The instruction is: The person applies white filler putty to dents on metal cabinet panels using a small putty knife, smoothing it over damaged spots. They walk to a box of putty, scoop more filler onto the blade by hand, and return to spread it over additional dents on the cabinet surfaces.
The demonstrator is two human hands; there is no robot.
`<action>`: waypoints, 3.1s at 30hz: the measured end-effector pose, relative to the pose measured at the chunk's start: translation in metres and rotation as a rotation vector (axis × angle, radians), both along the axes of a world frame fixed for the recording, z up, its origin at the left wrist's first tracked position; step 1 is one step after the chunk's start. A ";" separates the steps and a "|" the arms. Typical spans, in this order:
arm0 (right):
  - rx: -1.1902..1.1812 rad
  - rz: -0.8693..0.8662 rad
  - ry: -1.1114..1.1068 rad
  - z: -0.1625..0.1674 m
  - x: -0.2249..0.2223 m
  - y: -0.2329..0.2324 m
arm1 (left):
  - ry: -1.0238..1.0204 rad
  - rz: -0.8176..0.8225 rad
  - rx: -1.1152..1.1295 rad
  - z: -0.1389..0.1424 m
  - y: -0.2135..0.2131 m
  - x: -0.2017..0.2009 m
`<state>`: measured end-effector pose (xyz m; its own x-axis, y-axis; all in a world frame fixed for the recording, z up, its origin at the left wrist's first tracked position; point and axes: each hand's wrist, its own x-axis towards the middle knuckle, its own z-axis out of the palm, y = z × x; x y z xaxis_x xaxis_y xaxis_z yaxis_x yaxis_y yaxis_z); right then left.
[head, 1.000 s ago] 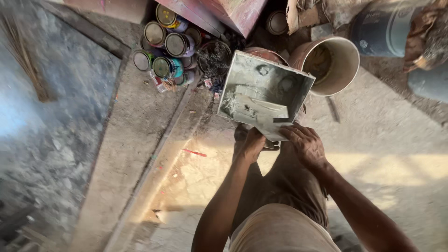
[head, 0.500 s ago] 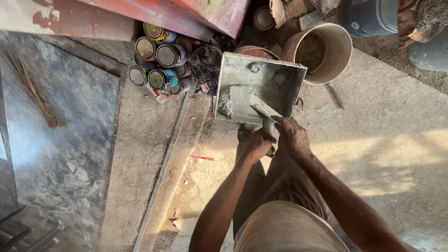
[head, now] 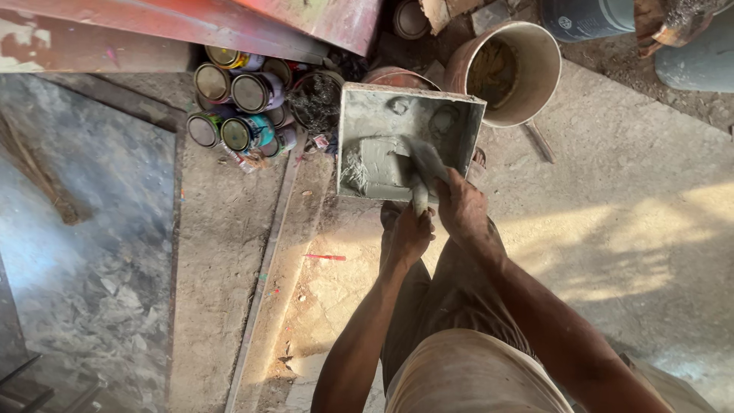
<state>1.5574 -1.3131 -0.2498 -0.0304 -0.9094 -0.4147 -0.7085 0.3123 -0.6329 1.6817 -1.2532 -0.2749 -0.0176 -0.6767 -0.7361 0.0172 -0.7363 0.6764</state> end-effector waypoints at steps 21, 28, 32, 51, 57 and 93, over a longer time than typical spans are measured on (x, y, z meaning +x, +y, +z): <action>-0.002 -0.147 0.040 -0.089 -0.016 0.006 | -0.054 -0.030 -0.118 -0.028 0.016 0.014; -0.040 -0.755 -0.552 -0.120 -0.032 -0.003 | -0.123 0.029 -0.085 -0.036 0.042 0.043; 0.382 -1.101 -0.587 -0.132 -0.037 -0.006 | -0.455 -0.551 -0.528 -0.035 0.033 0.040; -0.528 0.506 0.172 -0.027 -0.092 0.001 | 0.276 -0.307 0.013 -0.094 -0.023 0.025; -0.482 0.447 0.075 -0.026 -0.059 0.002 | 0.291 -0.262 0.219 -0.051 -0.025 0.028; -0.109 0.373 0.327 -0.017 -0.013 0.044 | -0.909 -0.068 -0.151 -0.010 -0.050 -0.030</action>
